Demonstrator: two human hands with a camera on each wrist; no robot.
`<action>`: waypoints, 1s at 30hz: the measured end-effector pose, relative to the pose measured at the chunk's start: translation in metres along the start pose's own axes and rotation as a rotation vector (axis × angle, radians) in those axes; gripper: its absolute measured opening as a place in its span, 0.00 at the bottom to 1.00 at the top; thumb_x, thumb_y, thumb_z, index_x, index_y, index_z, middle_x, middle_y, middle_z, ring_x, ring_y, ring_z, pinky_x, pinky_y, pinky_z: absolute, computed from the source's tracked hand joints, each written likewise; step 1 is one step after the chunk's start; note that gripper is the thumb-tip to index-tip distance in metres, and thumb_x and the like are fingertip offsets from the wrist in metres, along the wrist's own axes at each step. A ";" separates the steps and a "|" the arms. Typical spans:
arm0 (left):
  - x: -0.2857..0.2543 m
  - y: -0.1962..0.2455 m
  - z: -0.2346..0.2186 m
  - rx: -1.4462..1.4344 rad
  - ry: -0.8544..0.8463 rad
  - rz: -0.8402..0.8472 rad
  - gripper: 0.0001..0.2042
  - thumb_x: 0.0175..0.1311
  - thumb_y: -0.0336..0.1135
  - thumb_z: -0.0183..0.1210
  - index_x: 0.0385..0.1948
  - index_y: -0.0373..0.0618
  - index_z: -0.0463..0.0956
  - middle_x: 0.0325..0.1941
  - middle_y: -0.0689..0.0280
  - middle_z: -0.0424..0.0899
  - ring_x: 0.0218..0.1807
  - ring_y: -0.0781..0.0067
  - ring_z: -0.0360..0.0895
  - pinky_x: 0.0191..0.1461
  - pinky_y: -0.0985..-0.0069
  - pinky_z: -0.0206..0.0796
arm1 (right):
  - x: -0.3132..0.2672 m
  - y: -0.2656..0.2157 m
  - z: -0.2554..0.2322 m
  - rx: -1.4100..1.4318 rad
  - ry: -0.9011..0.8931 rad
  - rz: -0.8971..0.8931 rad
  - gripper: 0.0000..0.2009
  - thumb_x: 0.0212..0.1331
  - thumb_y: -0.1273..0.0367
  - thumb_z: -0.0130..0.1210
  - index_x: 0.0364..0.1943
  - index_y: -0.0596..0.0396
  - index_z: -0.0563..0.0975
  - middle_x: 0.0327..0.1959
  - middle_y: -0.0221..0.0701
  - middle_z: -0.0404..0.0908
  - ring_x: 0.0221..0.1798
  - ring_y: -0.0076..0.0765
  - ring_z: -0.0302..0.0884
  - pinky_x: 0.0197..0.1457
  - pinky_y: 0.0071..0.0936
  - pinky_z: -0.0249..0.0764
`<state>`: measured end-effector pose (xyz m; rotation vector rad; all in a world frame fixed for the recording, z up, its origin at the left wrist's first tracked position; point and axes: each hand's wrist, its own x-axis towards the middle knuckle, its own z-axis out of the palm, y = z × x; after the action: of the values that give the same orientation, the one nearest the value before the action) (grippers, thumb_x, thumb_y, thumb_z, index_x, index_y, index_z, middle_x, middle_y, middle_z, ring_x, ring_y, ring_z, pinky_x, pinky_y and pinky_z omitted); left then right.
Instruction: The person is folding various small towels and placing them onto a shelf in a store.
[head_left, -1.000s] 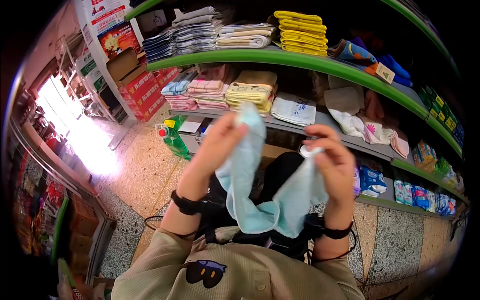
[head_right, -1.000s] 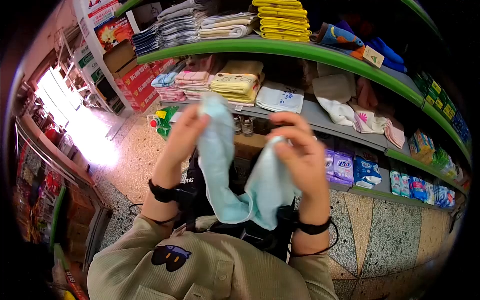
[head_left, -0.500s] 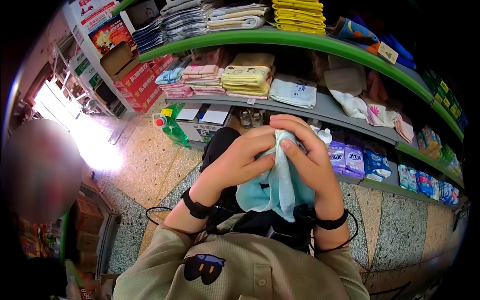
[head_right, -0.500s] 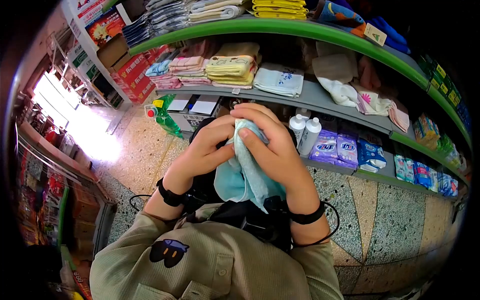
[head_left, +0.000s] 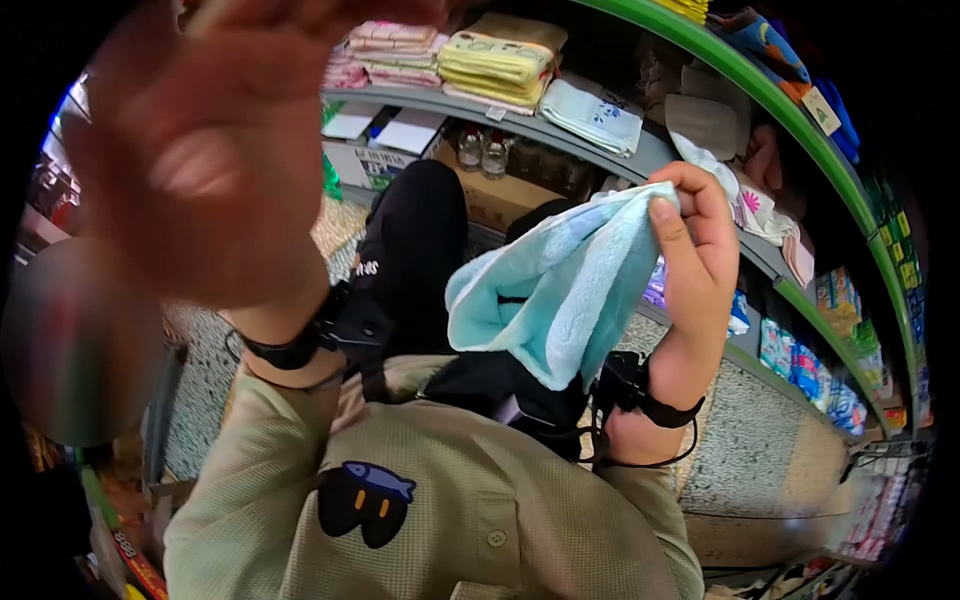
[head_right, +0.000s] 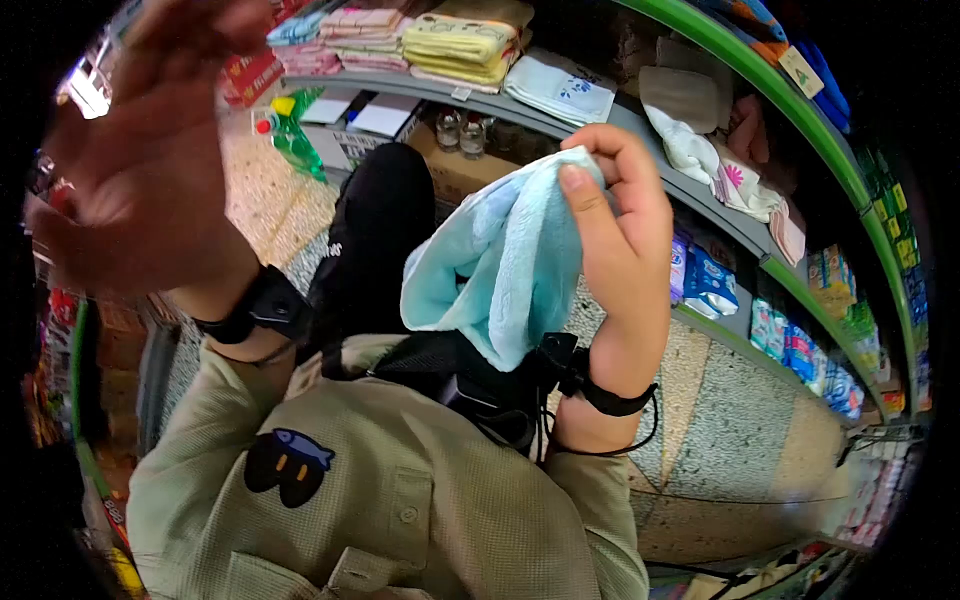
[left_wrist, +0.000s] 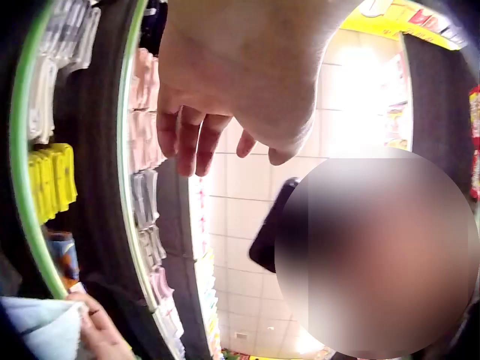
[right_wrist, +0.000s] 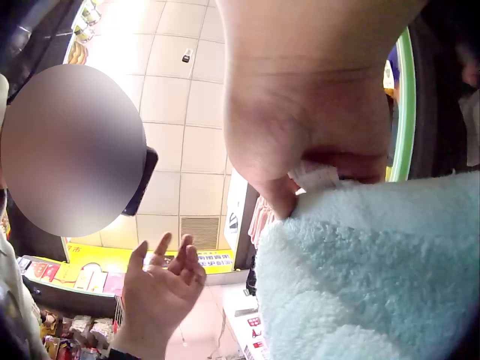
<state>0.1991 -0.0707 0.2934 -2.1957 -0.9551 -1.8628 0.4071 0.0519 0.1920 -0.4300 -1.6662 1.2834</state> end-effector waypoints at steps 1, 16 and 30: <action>0.003 0.013 0.004 0.069 -0.003 0.029 0.22 0.68 0.49 0.37 0.47 0.37 0.65 0.40 0.54 0.74 0.38 0.66 0.73 0.44 0.73 0.66 | -0.001 0.000 -0.002 -0.016 -0.003 -0.005 0.10 0.59 0.72 0.52 0.43 0.58 0.71 0.33 0.25 0.74 0.36 0.17 0.68 0.41 0.14 0.64; -0.035 0.021 0.006 -0.050 -0.077 0.067 0.22 0.64 0.50 0.46 0.45 0.37 0.67 0.37 0.56 0.75 0.33 0.71 0.72 0.37 0.77 0.65 | 0.003 0.006 0.000 -0.109 0.019 -0.019 0.10 0.58 0.72 0.53 0.43 0.59 0.71 0.33 0.26 0.74 0.36 0.16 0.68 0.40 0.13 0.63; -0.097 -0.048 0.027 -0.181 -0.165 -0.591 0.15 0.57 0.41 0.58 0.39 0.41 0.69 0.33 0.63 0.75 0.30 0.80 0.72 0.31 0.83 0.65 | 0.010 0.021 -0.012 -0.166 0.187 -0.191 0.10 0.60 0.71 0.53 0.43 0.61 0.72 0.34 0.28 0.78 0.36 0.16 0.72 0.40 0.12 0.65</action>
<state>0.1917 -0.0576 0.1826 -2.3807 -1.6791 -2.0787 0.4071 0.0736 0.1781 -0.4631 -1.6180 0.9408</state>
